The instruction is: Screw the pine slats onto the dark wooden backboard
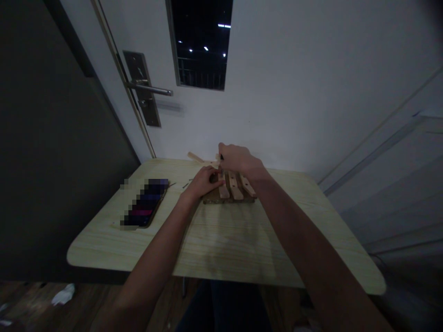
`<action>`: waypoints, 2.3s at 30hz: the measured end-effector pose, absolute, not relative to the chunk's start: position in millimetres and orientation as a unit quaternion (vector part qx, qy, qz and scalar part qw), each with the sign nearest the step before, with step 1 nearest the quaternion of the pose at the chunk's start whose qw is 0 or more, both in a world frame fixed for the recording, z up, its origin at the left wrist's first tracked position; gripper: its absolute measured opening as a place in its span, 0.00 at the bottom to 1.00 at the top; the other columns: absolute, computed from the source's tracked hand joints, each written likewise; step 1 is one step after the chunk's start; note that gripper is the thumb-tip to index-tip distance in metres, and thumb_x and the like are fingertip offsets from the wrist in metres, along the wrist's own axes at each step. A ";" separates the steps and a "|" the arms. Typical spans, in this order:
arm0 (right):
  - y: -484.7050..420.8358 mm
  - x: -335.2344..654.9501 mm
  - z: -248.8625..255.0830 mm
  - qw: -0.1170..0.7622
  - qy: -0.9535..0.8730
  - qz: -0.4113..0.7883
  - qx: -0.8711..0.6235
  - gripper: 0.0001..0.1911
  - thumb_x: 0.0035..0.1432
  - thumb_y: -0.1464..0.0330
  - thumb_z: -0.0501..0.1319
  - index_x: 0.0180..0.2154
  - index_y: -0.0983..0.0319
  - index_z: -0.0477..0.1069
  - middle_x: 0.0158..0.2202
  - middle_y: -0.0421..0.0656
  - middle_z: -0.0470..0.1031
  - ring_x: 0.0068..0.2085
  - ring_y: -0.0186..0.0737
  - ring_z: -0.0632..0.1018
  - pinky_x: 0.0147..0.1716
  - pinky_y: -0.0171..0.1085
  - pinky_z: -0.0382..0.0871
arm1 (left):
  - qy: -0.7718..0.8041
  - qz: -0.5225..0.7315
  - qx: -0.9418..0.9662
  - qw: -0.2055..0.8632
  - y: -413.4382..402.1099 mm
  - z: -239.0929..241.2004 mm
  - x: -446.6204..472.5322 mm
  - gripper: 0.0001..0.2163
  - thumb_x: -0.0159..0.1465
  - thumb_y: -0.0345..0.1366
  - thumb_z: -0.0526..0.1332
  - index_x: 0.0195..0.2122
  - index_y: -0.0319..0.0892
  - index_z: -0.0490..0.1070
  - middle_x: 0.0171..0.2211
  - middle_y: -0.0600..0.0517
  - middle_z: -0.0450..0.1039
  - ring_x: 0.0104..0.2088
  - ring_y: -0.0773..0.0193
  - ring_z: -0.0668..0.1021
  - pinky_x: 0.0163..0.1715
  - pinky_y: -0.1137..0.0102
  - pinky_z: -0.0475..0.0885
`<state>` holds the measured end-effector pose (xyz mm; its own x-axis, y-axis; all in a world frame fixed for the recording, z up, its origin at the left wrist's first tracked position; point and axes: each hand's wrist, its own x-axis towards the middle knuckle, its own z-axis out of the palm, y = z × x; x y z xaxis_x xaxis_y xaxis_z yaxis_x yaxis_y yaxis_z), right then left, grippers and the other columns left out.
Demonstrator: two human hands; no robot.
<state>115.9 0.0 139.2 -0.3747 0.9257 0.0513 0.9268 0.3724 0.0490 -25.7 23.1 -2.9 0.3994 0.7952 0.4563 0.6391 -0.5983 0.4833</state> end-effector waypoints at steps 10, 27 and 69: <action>9.2 115.8 131.6 0.039 -0.827 -0.040 -0.560 0.16 0.59 0.65 0.58 0.46 0.66 0.74 0.46 0.56 0.77 0.45 0.49 0.79 0.38 0.41 0.70 | 0.433 0.338 0.827 0.115 23.4 -3.0 -25.6 0.17 0.59 0.46 0.64 0.44 0.40 0.75 0.39 0.46 0.75 0.43 0.54 0.75 0.46 0.59 0.71; 13.4 122.8 123.7 0.103 -0.858 0.044 -0.501 0.06 0.61 0.65 0.57 0.36 0.59 0.71 0.38 0.41 0.77 0.34 0.33 0.70 0.28 0.33 0.53 | 0.427 0.351 0.826 0.113 24.9 -6.5 -26.2 0.18 0.59 0.48 0.64 0.44 0.40 0.75 0.41 0.45 0.75 0.44 0.53 0.75 0.47 0.59 0.70; 10.7 117.2 125.3 0.073 -0.805 -0.021 -0.589 0.17 0.63 0.67 0.52 0.47 0.65 0.74 0.45 0.56 0.78 0.43 0.45 0.79 0.38 0.39 0.69 | 0.429 0.338 0.830 0.111 23.6 -5.2 -26.1 0.19 0.60 0.48 0.63 0.45 0.39 0.75 0.39 0.46 0.75 0.43 0.54 0.75 0.46 0.60 0.70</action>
<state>117.2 10.7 125.3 -0.2959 0.9447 0.1414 0.9507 0.3056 -0.0521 -26.1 23.6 -5.2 0.4038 0.7869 0.4667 0.6370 -0.6080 0.4739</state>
